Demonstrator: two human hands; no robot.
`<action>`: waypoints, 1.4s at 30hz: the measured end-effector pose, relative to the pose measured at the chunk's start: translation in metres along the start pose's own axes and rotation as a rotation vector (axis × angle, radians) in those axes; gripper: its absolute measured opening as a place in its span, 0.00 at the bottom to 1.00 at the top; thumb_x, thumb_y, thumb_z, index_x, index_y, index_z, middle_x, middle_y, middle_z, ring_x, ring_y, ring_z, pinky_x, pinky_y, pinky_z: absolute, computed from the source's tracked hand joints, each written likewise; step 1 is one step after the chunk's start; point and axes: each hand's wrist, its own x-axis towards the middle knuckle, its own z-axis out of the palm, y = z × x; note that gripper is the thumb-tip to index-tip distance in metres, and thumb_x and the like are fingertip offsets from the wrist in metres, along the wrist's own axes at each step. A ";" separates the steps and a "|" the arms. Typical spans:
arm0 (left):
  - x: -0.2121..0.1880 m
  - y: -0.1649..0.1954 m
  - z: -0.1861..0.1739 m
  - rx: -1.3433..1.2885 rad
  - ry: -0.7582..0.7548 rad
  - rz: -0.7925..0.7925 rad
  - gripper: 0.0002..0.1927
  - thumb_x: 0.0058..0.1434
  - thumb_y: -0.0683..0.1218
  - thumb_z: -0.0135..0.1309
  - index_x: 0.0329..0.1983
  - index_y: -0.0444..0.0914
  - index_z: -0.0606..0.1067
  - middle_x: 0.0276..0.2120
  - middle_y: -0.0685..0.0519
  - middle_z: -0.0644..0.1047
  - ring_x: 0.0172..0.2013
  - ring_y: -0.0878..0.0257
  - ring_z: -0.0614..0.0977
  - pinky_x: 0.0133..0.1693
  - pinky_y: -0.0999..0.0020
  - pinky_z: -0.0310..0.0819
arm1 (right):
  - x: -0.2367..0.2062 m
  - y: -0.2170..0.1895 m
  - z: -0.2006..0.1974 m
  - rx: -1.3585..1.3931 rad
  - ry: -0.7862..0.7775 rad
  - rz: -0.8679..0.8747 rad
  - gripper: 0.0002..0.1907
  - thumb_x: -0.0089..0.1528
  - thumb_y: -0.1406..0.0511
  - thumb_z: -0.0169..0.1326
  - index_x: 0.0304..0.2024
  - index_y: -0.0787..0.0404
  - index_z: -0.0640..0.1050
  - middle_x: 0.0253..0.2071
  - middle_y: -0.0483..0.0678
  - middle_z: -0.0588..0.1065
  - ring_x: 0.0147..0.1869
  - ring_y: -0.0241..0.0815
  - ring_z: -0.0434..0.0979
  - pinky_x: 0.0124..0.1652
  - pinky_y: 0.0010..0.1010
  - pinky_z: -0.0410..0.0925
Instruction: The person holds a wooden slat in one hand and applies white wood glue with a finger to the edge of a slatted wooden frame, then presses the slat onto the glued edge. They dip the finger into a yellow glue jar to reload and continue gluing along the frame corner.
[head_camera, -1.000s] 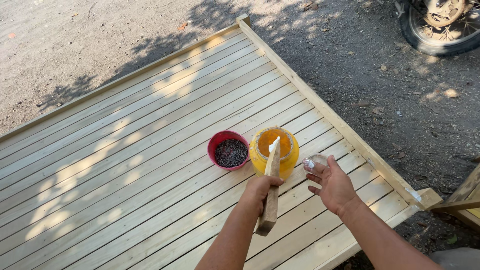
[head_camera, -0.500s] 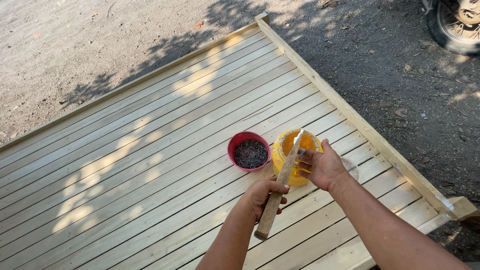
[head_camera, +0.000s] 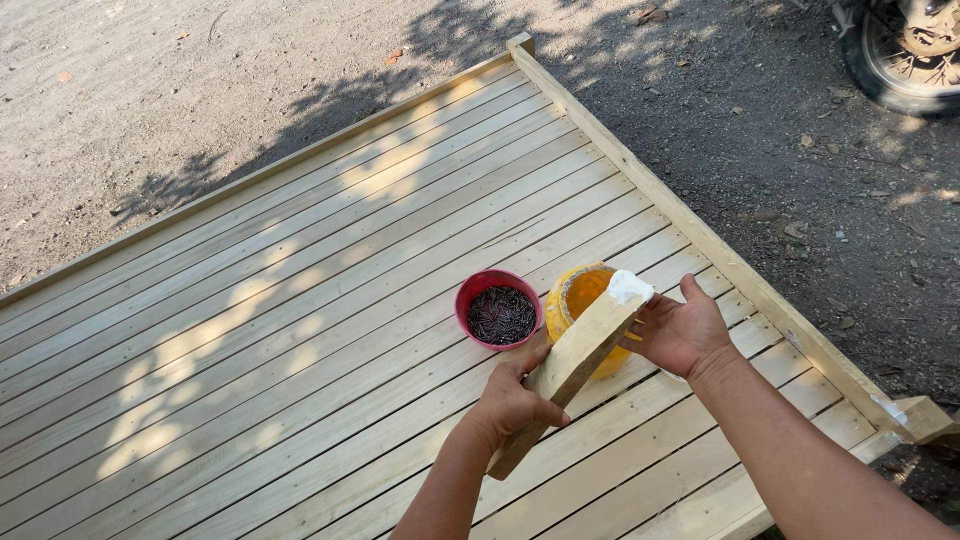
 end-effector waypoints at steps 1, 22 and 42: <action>-0.003 0.001 -0.001 0.033 0.002 0.027 0.59 0.28 0.40 0.72 0.71 0.45 0.68 0.51 0.47 0.81 0.51 0.57 0.83 0.56 0.70 0.72 | -0.003 -0.002 -0.001 -0.004 -0.003 -0.007 0.41 0.70 0.38 0.25 0.51 0.66 0.72 0.58 0.57 0.72 0.71 0.58 0.64 0.72 0.60 0.48; 0.002 0.017 0.090 0.692 0.166 0.526 0.48 0.38 0.39 0.57 0.69 0.46 0.68 0.53 0.51 0.74 0.56 0.51 0.73 0.61 0.59 0.66 | -0.022 -0.065 -0.160 -0.624 0.079 -0.413 0.42 0.71 0.39 0.27 0.59 0.62 0.76 0.59 0.46 0.74 0.69 0.44 0.64 0.69 0.49 0.49; -0.002 -0.045 0.319 0.804 -0.035 0.452 0.50 0.37 0.38 0.58 0.71 0.48 0.64 0.55 0.54 0.72 0.56 0.54 0.71 0.58 0.62 0.65 | -0.116 -0.069 -0.402 -0.869 0.126 -0.692 0.42 0.68 0.40 0.29 0.69 0.63 0.67 0.71 0.51 0.68 0.77 0.44 0.62 0.74 0.40 0.48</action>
